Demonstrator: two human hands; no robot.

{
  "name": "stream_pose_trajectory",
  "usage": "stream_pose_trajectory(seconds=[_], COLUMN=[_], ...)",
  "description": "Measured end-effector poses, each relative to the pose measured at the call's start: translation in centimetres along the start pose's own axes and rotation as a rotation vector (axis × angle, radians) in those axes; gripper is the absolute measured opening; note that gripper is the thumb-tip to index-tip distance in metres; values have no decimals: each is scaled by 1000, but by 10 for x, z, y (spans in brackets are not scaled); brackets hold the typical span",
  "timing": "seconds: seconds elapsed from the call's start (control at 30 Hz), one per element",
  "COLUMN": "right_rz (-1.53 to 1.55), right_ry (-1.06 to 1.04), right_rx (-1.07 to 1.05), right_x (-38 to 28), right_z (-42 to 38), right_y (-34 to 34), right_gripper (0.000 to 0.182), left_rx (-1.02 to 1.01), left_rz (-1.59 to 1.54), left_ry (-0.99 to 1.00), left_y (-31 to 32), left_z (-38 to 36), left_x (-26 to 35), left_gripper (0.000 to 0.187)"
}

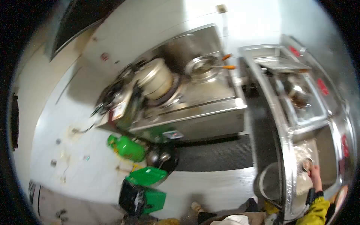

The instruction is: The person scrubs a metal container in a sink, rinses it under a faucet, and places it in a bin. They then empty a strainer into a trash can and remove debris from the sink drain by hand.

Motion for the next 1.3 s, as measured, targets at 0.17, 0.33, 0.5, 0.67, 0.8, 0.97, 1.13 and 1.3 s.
stream_pose_trajectory(seconds=[0.17,0.33,0.5,0.67,0.8,0.97,1.13,1.3], right_rz=[87,108,121,-86,-259,-408,-338,-490], right_ry=[89,47,-45,-214,-371,-497,-398,-749], right_rx=[46,-141,-148,-276,-278,-716,-1111,-1501], right_x=[34,67,52,-66,-124,-153,-144,-40], right_z=[-5,15,22,-7,-43,-146,-419,-644], right_y=[29,22,-6,37,139,416,748,996], right_gripper=[12,12,4,12,18,45,17,13], left_rx=[99,170,150,195,191,215,282,379], left_rz=[16,57,-170,-294,-473,-670,-734,-616], left_ry=[-90,-248,-125,-42,52,-81,-180,-312], left_y=[-55,-83,-96,-105,-118,-157,-236,-310], left_z=[-8,-10,-8,-4,20,53,54,34], left_x=[-51,-84,-101,-108,-127,-138,-122,-95], left_gripper=[42,42,40,34,33,27,26,29])
Point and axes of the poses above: each hand's wrist, its own z-axis towards the middle knuckle, its own y-axis out of the palm, x = y × z, the point moved 9 cm from there along z, towards the middle knuckle, and after that the axes turned 11 degrees about -y, right-handed, at the moved point
